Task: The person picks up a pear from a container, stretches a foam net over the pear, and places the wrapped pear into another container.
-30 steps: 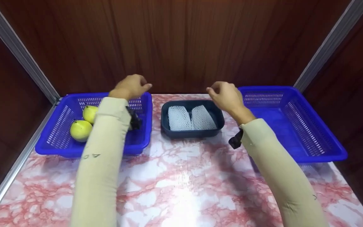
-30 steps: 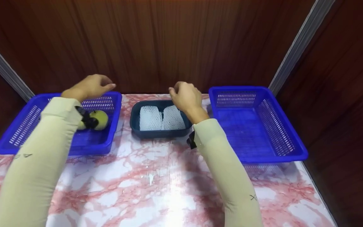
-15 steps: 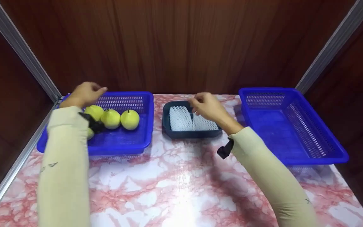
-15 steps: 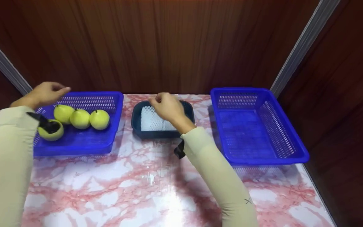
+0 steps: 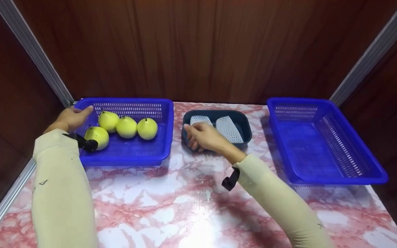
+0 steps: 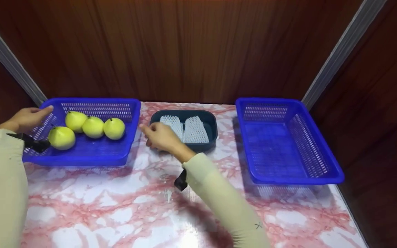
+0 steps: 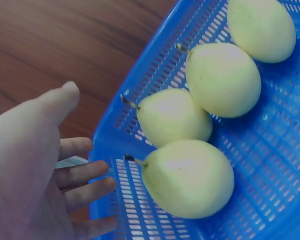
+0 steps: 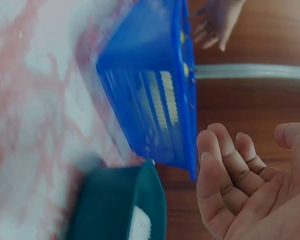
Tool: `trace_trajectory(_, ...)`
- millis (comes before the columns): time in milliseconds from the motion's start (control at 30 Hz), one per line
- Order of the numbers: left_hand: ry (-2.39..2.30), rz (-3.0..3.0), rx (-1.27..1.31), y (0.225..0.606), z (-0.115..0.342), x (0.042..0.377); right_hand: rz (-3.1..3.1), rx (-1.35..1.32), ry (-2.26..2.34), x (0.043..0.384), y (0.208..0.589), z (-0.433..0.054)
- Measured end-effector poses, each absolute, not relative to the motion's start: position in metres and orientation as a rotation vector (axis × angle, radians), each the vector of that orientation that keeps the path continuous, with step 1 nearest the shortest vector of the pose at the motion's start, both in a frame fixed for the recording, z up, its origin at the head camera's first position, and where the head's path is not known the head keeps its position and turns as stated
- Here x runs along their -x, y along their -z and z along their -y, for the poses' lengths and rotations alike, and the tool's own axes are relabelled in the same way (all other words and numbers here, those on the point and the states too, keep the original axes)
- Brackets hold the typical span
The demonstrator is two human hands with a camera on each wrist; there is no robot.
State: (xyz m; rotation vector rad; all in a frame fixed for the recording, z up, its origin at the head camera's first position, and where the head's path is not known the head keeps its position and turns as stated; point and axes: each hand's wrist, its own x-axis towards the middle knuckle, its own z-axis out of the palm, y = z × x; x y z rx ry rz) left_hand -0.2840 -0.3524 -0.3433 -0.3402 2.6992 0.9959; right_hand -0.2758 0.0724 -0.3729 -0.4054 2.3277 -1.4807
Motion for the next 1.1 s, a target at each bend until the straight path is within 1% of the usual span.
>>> trace_trajectory(133, -0.992, -2.622, 0.346, 0.347, 0.353, 0.284, -2.255, 0.386, 1.434, 0.270, 0.385, -0.061)
trace_trajectory(267, -0.952, -2.576, 0.325, 0.353, 0.352, 0.285, -2.308, 0.444, 1.269, 0.262, 0.396, -0.052)
trace_trajectory(433, -0.938, -2.542, 0.301, 0.366, 0.354, 0.285, -2.304, 0.505, 1.204, 0.253, 0.406, -0.042)
trace_trajectory(567, -0.918, -2.550, 0.261, 0.378, 0.355, 0.286, -2.267, 0.534, 1.236, 0.248, 0.412, -0.034)
trace_trajectory(667, -0.916, -2.573, 0.240, 0.385, 0.355, 0.286, -2.231, 0.503, 1.293, 0.247, 0.415, -0.029)
trace_trajectory(833, -0.940, -2.615, 0.262, 0.397, 0.352, 0.288, -2.184, 0.426, 1.385, 0.249, 0.421, -0.023)
trace_trajectory(1100, -1.116, -2.733, 0.315, 0.425, 0.348, 0.294, -2.107, 0.347, 1.491, 0.251, 0.426, -0.018)
